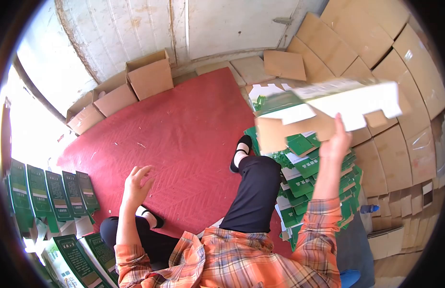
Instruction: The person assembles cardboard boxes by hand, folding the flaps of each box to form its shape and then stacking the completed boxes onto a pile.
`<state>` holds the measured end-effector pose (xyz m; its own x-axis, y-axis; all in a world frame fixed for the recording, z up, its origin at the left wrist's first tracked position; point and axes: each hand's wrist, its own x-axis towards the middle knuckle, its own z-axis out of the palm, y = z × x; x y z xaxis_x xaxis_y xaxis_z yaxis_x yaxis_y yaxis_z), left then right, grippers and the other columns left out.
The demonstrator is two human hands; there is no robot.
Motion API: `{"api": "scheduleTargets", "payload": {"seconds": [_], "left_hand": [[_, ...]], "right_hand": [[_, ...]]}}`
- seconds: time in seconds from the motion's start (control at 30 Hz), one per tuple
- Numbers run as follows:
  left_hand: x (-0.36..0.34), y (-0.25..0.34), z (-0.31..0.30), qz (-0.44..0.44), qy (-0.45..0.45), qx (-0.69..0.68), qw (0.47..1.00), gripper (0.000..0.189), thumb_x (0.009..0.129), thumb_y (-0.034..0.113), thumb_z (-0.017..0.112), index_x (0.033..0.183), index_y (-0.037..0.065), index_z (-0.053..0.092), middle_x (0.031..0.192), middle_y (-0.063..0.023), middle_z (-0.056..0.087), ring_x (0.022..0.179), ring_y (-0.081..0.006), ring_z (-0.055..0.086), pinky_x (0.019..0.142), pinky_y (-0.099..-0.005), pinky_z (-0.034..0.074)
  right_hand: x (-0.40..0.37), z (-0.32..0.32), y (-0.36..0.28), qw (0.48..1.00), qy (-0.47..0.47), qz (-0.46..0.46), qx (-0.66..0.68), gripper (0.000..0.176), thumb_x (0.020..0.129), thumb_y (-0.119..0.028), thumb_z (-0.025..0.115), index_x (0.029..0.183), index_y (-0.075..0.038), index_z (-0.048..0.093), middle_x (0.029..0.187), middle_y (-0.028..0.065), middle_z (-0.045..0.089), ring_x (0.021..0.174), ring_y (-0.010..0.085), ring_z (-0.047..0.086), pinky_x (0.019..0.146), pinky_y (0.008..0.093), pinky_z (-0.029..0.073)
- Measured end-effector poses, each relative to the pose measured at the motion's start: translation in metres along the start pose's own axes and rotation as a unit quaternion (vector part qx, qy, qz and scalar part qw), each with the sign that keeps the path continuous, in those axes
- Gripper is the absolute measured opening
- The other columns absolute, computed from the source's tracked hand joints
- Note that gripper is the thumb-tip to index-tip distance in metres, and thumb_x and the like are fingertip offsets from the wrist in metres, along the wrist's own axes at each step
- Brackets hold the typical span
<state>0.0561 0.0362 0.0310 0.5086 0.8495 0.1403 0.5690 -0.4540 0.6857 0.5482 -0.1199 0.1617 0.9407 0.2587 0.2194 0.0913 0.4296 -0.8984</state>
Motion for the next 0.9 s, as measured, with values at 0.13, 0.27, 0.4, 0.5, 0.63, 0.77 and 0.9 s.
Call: {"api": "scheduleTargets", "payload": {"seconds": [0.13, 0.27, 0.4, 0.5, 0.63, 0.77, 0.9], "left_hand": [[-0.002, 0.007, -0.010, 0.023, 0.047, -0.024, 0.998, 0.050, 0.080, 0.019, 0.074, 0.126, 0.006, 0.058, 0.116, -0.0177, 0.058, 0.107, -0.0353, 0.060, 0.088, -0.0392, 0.051], [-0.010, 0.009, -0.018, 0.047, 0.011, -0.182, 0.982, 0.080, 0.078, 0.052, 0.073, 0.137, 0.004, 0.049, 0.133, -0.0196, 0.049, 0.126, -0.0342, 0.047, 0.104, -0.0436, 0.039], [-0.022, 0.023, -0.025, 0.068, -0.094, -0.269, 0.956, 0.092, 0.075, 0.051, 0.076, 0.143, -0.001, 0.040, 0.142, -0.0203, 0.042, 0.134, -0.0320, 0.039, 0.111, -0.0431, 0.032], [-0.031, 0.027, -0.025, 0.026, -0.160, -0.180, 0.970, 0.068, 0.080, 0.019, 0.074, 0.141, 0.005, 0.044, 0.136, -0.0205, 0.048, 0.123, -0.0345, 0.052, 0.102, -0.0390, 0.042], [-0.034, 0.016, -0.019, -0.117, -0.134, -0.052, 0.983, 0.028, 0.086, 0.016, 0.065, 0.108, -0.001, 0.062, 0.095, -0.0232, 0.066, 0.082, -0.0382, 0.066, 0.072, -0.0419, 0.052], [-0.033, 0.008, -0.015, -0.208, -0.096, 0.037, 0.973, 0.033, 0.087, 0.025, 0.064, 0.081, -0.007, 0.065, 0.075, -0.0268, 0.063, 0.070, -0.0426, 0.064, 0.064, -0.0462, 0.050], [-0.033, -0.020, -0.010, -0.241, -0.042, 0.061, 0.968, 0.046, 0.087, 0.032, 0.065, 0.066, -0.009, 0.063, 0.064, -0.0273, 0.060, 0.065, -0.0415, 0.064, 0.060, -0.0465, 0.050]], "right_hand": [[-0.058, 0.052, 0.042, 0.989, -0.092, 0.115, 0.010, 0.044, 0.087, -0.013, 0.067, 0.126, 0.004, 0.054, 0.119, 0.0122, 0.062, 0.104, 0.0244, 0.063, 0.091, 0.0382, 0.050], [-0.128, 0.092, 0.089, 0.958, -0.192, 0.214, 0.011, 0.041, 0.088, -0.013, 0.066, 0.124, 0.004, 0.055, 0.115, 0.0115, 0.063, 0.102, 0.0229, 0.062, 0.090, 0.0361, 0.049], [-0.202, 0.114, 0.123, 0.917, -0.263, 0.299, 0.001, 0.036, 0.091, -0.012, 0.062, 0.123, 0.005, 0.054, 0.117, 0.0119, 0.062, 0.104, 0.0212, 0.061, 0.091, 0.0353, 0.048], [-0.241, 0.120, 0.139, 0.884, -0.304, 0.355, 0.012, 0.032, 0.094, -0.011, 0.057, 0.121, 0.006, 0.055, 0.117, 0.0129, 0.062, 0.105, 0.0202, 0.062, 0.092, 0.0338, 0.048], [-0.265, 0.115, 0.154, 0.860, -0.349, 0.371, -0.021, 0.026, 0.096, -0.017, 0.057, 0.108, 0.006, 0.061, 0.099, 0.0081, 0.065, 0.091, 0.0136, 0.063, 0.078, 0.0296, 0.052], [-0.261, 0.111, 0.145, 0.766, -0.474, 0.425, -0.082, 0.034, 0.099, -0.028, 0.054, 0.109, 0.004, 0.059, 0.101, 0.0104, 0.066, 0.087, 0.0169, 0.067, 0.059, 0.0271, 0.055], [-0.238, 0.095, 0.145, 0.743, -0.568, 0.313, -0.165, 0.046, 0.099, -0.042, 0.052, 0.118, -0.001, 0.058, 0.105, 0.0106, 0.068, 0.090, 0.0175, 0.068, 0.067, 0.0301, 0.055]]}}
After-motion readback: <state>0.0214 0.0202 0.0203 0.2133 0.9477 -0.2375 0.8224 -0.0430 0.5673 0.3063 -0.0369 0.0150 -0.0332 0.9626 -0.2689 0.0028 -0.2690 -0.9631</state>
